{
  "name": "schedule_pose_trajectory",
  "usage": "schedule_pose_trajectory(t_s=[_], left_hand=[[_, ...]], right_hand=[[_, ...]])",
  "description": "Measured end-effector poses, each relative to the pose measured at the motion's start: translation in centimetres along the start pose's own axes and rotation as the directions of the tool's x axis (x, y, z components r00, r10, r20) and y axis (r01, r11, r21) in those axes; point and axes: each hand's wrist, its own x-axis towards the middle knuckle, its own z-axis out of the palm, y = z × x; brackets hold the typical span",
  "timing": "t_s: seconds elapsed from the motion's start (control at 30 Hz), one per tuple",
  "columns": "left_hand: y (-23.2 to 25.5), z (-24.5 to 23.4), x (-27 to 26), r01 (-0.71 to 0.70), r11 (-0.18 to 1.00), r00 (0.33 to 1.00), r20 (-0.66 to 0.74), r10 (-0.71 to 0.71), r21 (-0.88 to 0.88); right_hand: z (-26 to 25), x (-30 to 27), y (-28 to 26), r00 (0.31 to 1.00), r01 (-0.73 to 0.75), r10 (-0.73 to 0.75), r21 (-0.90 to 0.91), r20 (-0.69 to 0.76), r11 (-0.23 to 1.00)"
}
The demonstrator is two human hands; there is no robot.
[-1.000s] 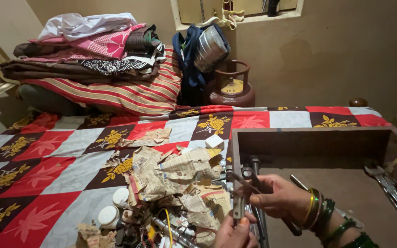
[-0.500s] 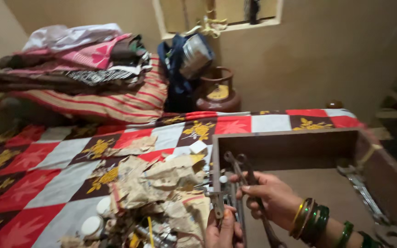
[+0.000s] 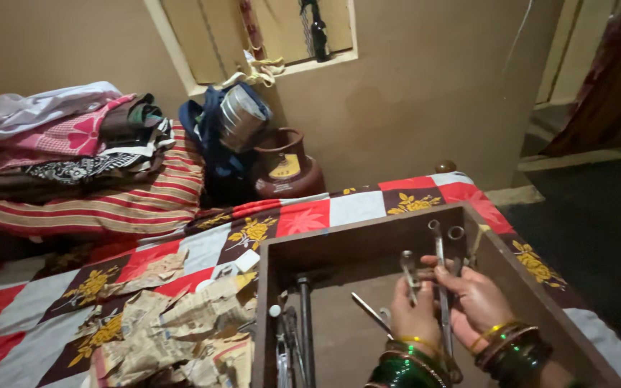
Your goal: The person sorts through a collection of metal plumbing components and hand tools on a bed, placing selected items into a wooden drawer.
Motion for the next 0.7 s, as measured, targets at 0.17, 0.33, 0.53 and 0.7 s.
schedule_pose_trajectory(t_s=[0.17, 0.33, 0.53, 0.7], left_hand=[[-1.0, 3.2, -0.7, -0.152, 0.836, 0.988, 0.087, 0.125, 0.528], [2.3, 3.3, 0.5, 0.159, 0.62, 0.948, 0.057, -0.314, 0.768], [6.3, -0.5, 6.8, -0.448, 0.156, 0.857, 0.473, -0.204, 0.88], [6.0, -1.1, 10.8, -0.531, -0.068, 0.808, 0.48, -0.342, 0.845]], right_hand=[[-7.9, 6.6, 2.6, 0.996, 0.084, -0.079, 0.167, -0.033, 0.982], [-9.5, 7.5, 0.8, 0.968, -0.243, 0.247, 0.329, 0.031, 0.912], [-7.8, 5.4, -4.5, 0.94, -0.331, 0.33, 0.451, 0.083, 0.829], [-8.2, 13.9, -1.5, 0.959, -0.207, 0.275, 0.497, -0.069, 0.843]])
